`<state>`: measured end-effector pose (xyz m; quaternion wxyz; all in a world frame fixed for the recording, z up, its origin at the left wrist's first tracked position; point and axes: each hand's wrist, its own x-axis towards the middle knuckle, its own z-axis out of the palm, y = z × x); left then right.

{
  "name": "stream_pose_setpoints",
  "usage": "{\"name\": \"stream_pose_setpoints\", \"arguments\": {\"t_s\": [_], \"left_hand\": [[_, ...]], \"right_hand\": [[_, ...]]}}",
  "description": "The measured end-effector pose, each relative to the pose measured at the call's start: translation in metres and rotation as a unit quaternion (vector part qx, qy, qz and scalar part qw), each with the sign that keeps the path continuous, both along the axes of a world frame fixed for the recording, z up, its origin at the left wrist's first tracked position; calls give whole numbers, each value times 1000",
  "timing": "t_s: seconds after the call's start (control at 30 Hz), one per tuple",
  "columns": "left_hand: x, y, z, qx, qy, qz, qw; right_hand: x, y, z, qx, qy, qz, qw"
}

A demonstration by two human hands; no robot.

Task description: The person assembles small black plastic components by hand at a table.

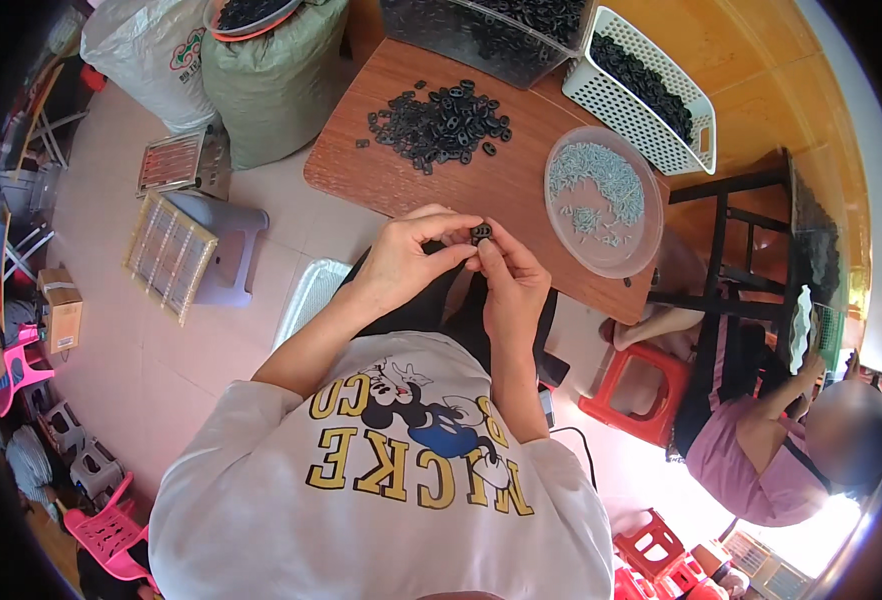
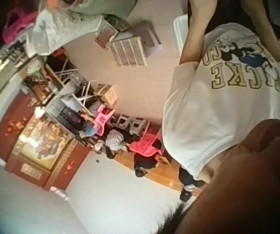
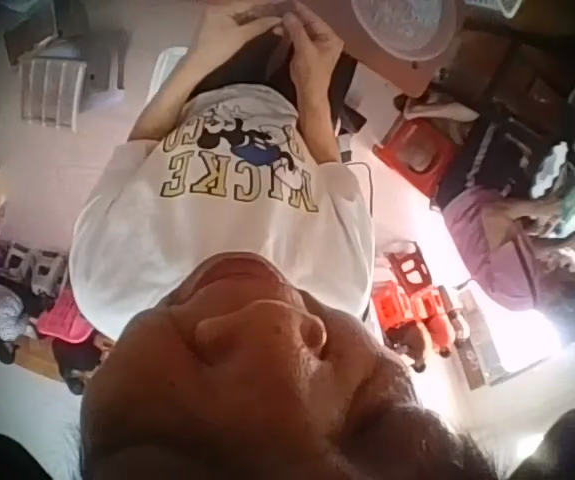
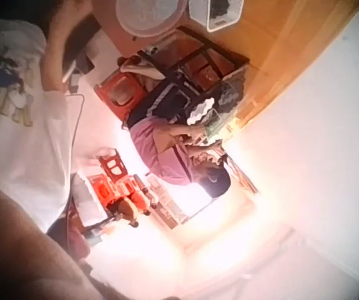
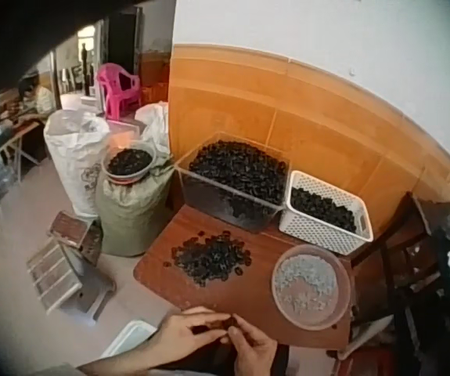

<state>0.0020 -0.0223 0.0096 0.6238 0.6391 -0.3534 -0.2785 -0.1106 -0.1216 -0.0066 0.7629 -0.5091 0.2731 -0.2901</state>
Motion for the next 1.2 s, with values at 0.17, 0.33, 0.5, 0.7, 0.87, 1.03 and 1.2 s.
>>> {"name": "stream_pose_setpoints", "arguments": {"t_s": [0.17,0.33,0.5,0.7,0.87,1.03,1.2], "left_hand": [[6,3,-5,6,41,-24,999],[9,0,-6,-14,41,-36,998],[11,0,-6,-7,-10,-40,999],[12,-1,-9,-56,-114,-41,991],[10,-2,-12,-85,-167,-30,982],[5,-4,-11,-108,-197,-15,974],[4,-3,-18,-122,-196,-11,973]], "right_hand": [[-3,-2,2,-9,7,26,1000],[-4,-2,3,-31,1,22,999],[-3,-2,3,-47,-4,11,999],[-6,1,2,-48,-23,0,999],[-6,5,0,-66,-35,-16,997],[-7,7,1,-79,-55,-28,995],[-7,12,-6,-113,-36,-57,991]]}}
